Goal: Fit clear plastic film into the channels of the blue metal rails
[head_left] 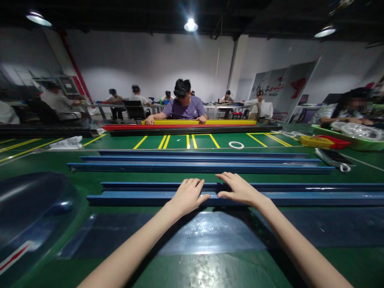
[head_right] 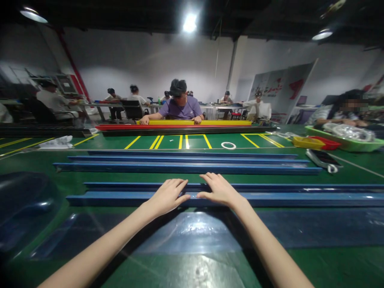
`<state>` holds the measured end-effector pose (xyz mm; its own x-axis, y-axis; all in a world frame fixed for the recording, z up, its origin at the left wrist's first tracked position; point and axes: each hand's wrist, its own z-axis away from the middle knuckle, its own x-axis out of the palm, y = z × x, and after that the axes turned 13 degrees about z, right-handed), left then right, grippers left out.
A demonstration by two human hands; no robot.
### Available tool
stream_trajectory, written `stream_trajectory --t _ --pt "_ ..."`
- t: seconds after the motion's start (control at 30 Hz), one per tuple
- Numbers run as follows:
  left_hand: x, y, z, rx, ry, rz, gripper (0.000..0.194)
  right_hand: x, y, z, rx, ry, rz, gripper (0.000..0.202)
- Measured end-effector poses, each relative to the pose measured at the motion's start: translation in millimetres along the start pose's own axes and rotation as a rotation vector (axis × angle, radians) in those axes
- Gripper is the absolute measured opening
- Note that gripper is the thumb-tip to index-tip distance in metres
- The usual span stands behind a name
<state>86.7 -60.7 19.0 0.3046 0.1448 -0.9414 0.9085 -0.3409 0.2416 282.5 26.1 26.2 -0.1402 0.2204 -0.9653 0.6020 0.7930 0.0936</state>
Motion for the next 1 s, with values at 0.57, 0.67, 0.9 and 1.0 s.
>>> stream_trajectory --t 0.57,0.67,0.9,1.0 --pt "32.7 22.5 -36.2 0.006 0.018 -0.140 0.072 12.1 59.3 53.3 0.262 0.053 0.031 0.043" --pt "27.0 4.5 -33.1 -0.017 0.002 -0.158 0.070 14.5 61.9 53.4 0.252 0.063 0.034 0.043" --pt "10.1 -54.7 -22.3 -0.042 -0.012 -0.213 0.068 21.2 69.3 48.5 0.224 0.094 0.048 0.050" --pt "2.4 -77.6 -15.3 -0.013 -0.007 -0.237 0.068 21.2 69.0 43.5 0.183 0.082 0.056 0.055"
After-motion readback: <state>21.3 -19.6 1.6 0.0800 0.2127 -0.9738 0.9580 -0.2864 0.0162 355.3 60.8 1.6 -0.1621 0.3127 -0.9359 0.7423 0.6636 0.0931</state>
